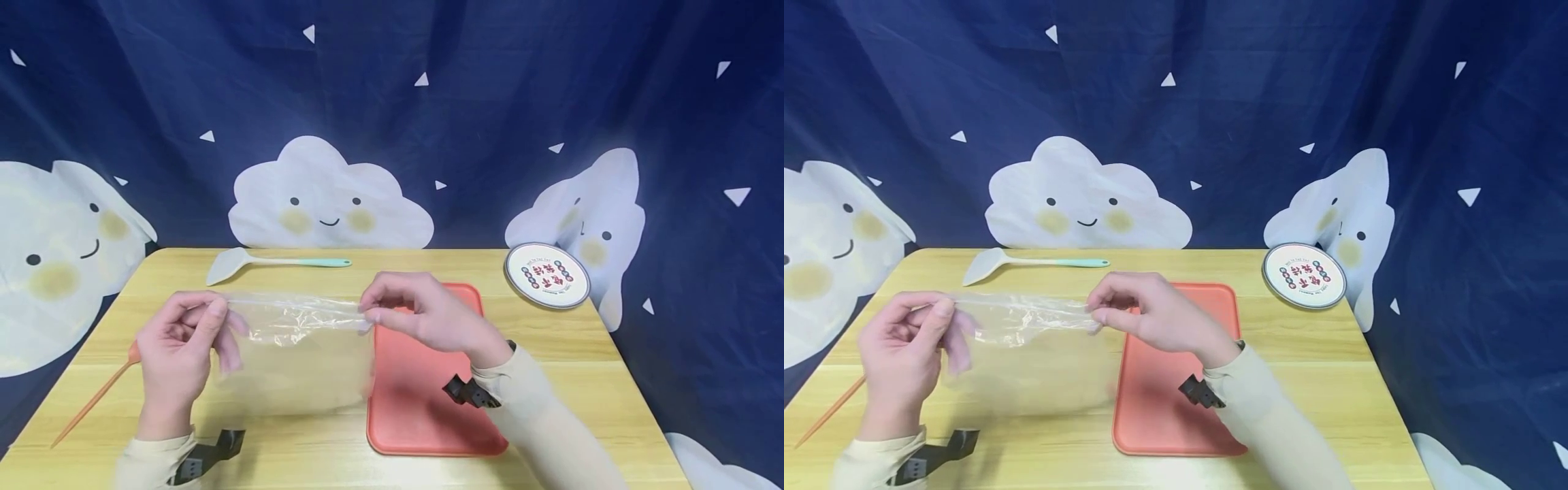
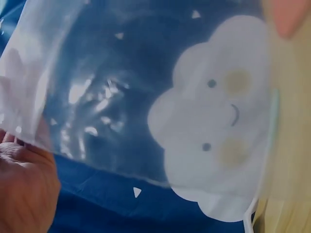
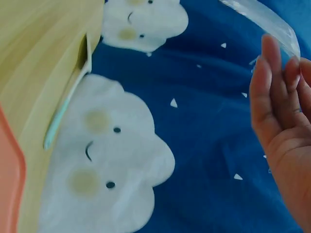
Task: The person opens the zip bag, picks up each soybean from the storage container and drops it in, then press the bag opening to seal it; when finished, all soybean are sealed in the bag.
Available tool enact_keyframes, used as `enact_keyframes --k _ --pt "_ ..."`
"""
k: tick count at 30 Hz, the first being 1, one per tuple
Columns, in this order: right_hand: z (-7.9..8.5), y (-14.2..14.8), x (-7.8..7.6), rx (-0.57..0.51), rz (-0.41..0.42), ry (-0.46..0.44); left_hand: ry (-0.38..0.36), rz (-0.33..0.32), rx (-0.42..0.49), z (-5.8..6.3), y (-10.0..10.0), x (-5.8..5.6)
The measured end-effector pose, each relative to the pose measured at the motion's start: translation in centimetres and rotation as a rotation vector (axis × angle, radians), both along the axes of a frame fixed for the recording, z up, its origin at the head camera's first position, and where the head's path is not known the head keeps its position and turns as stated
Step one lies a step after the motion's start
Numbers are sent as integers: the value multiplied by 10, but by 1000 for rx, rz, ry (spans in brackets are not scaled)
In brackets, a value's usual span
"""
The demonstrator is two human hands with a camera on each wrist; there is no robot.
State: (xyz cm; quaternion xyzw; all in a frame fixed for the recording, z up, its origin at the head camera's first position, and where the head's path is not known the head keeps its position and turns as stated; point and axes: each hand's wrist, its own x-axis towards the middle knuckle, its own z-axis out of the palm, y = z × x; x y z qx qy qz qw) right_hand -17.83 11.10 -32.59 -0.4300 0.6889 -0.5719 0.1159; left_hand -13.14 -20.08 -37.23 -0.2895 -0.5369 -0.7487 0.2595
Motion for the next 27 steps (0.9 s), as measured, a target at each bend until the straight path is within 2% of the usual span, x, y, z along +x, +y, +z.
enact_keyframes --k 2,5,8,11,15,18,21,24,27 --pt "-2 -5 -2 -10 3 -110 -110 46 -41 1 -5 0" --pt "-11 -15 -11 0 -24 -239 -345 166 -152 2 -12 -5" --pt "-26 -27 -26 27 -62 -325 -570 242 -289 -5 -21 -20" --pt "-43 -38 -41 81 -117 -371 -693 263 -466 -21 -30 -41" --pt "-69 -48 -64 190 -205 -361 -723 269 -641 -48 -39 -70" --pt "-88 -53 -80 266 -265 -322 -711 292 -704 -67 -41 -91" --pt "-103 -57 -93 346 -326 -242 -699 324 -751 -83 -42 -110" --pt "-116 -59 -104 444 -390 -134 -696 338 -788 -96 -42 -122" --pt "-127 -61 -111 538 -451 -63 -720 347 -813 -107 -41 -130"
